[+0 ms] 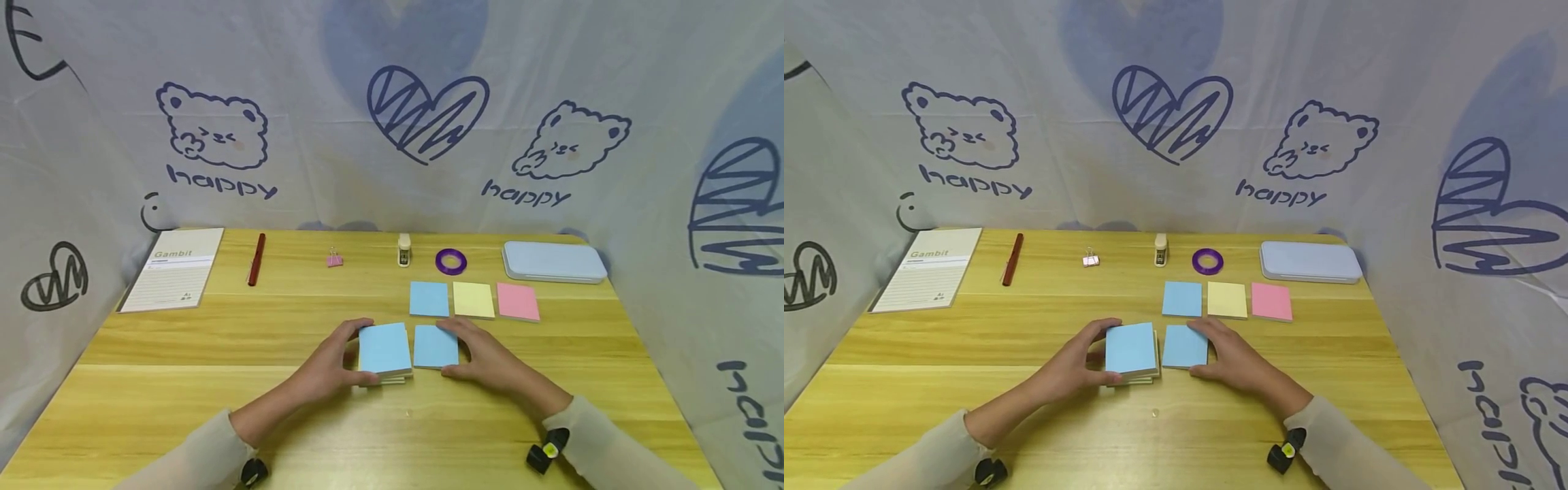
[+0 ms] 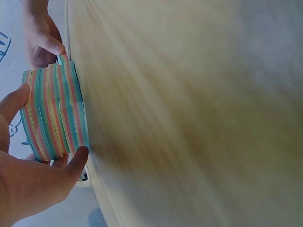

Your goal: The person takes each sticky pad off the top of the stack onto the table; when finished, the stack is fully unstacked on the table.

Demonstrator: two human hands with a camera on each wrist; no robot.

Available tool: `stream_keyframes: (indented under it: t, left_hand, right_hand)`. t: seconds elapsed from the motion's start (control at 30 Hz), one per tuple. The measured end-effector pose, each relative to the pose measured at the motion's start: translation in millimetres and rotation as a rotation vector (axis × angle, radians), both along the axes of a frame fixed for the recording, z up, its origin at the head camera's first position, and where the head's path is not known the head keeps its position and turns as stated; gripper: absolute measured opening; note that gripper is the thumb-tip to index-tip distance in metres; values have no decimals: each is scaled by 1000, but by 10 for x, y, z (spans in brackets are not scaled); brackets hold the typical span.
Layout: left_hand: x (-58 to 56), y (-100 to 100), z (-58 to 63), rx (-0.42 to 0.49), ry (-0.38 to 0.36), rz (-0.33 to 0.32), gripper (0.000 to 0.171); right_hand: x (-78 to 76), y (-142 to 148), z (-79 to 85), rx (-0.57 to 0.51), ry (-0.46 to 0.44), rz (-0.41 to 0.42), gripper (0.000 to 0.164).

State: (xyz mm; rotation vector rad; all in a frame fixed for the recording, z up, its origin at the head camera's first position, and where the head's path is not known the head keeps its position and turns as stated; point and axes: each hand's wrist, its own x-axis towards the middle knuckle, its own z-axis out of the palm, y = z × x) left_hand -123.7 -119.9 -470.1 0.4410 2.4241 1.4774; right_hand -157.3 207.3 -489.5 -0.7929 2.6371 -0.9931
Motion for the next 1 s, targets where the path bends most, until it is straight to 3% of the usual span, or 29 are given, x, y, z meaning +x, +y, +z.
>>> stream_keyframes:
  t: [0.43, 0.77, 1.0]
  left_hand:
    - [4, 6, 32, -6, -6, -2, 92]
    - [-10, -17, 24, 27, -17, -29, 95]
    - [-39, -49, -21, 81, -32, -69, 101]
  right_hand:
    - [-11, 6, -24, 60, 17, 40, 84]
    - [-26, -117, 251, 35, 66, 52, 81]
    - [-31, -336, 394, -21, 7, 104, 87]
